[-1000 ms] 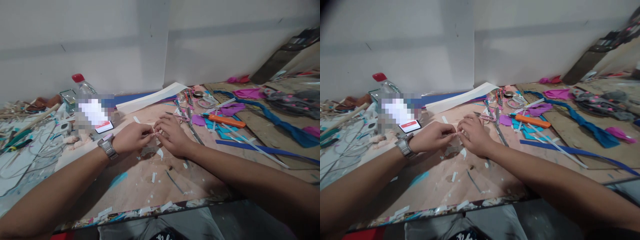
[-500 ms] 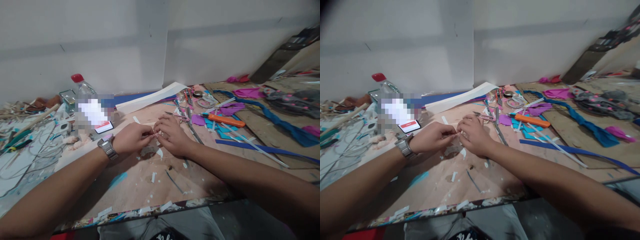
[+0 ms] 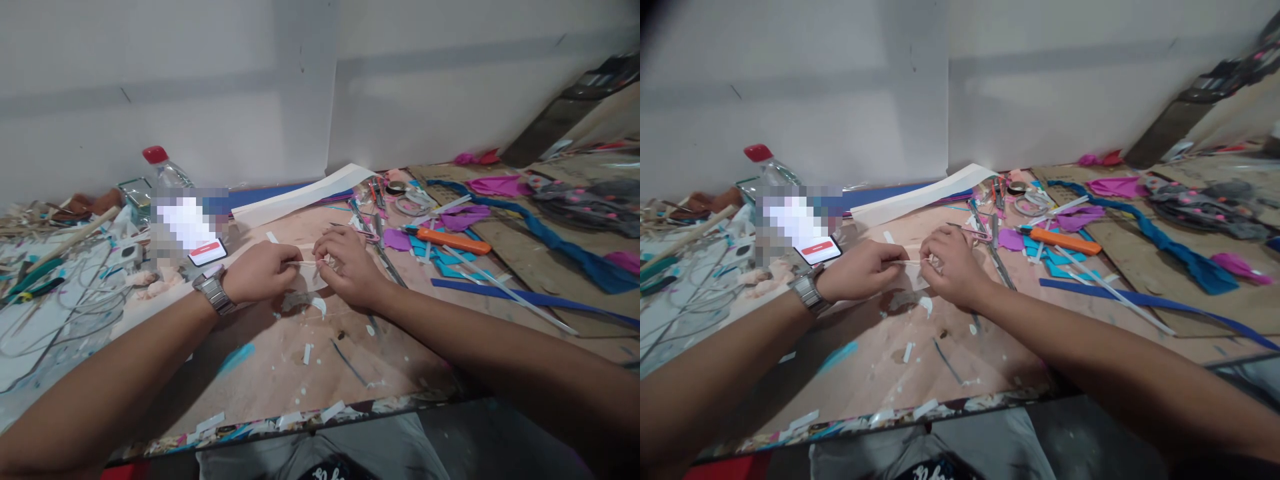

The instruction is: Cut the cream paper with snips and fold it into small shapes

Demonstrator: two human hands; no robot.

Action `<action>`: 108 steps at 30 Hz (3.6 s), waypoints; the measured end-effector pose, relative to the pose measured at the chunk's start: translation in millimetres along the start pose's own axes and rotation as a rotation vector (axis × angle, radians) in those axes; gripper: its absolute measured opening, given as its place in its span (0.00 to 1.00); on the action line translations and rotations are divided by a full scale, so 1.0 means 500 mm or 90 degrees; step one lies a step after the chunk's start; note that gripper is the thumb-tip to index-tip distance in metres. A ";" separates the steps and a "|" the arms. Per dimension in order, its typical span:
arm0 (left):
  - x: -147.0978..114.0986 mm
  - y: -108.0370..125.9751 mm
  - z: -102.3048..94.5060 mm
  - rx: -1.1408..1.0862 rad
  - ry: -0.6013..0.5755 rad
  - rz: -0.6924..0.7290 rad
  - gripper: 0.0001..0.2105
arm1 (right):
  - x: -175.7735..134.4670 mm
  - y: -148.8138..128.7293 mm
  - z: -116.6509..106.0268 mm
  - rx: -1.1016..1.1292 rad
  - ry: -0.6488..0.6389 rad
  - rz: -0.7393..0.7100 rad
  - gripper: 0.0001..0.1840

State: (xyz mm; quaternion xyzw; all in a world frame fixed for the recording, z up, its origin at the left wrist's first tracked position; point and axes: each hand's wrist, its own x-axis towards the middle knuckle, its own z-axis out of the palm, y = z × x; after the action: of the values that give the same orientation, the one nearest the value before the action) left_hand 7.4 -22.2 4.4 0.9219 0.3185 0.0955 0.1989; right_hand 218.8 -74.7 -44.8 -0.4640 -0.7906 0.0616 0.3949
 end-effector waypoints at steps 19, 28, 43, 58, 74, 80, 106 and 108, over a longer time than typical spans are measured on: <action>0.005 -0.021 -0.001 0.116 -0.006 -0.087 0.14 | 0.001 0.011 0.003 0.021 0.037 0.024 0.03; 0.000 -0.007 -0.004 0.027 -0.062 -0.043 0.12 | -0.004 0.003 0.006 0.020 -0.036 -0.009 0.04; 0.000 -0.003 0.001 -0.002 -0.040 -0.024 0.11 | -0.005 0.004 0.005 0.022 -0.047 -0.007 0.05; 0.001 -0.003 0.001 0.012 -0.043 -0.043 0.11 | -0.005 0.001 0.006 0.010 -0.049 0.002 0.03; 0.002 -0.010 0.005 0.037 -0.032 -0.055 0.12 | -0.003 0.001 -0.001 -0.007 -0.027 0.018 0.04; 0.001 -0.011 0.006 0.075 -0.047 -0.059 0.11 | -0.003 0.000 -0.002 -0.021 -0.023 0.023 0.05; -0.004 0.005 0.008 -0.007 -0.079 0.012 0.13 | -0.008 -0.002 0.008 -0.026 -0.106 -0.042 0.06; -0.005 0.006 0.008 -0.010 -0.076 0.010 0.12 | -0.009 -0.001 0.008 -0.024 -0.106 -0.045 0.05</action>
State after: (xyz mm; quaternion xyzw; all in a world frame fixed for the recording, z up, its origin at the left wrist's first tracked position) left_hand 8.3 -26.9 1.8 0.9268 0.2983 0.0440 0.2240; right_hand 216.6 -77.4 -49.7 -0.4362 -0.8376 0.0711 0.3210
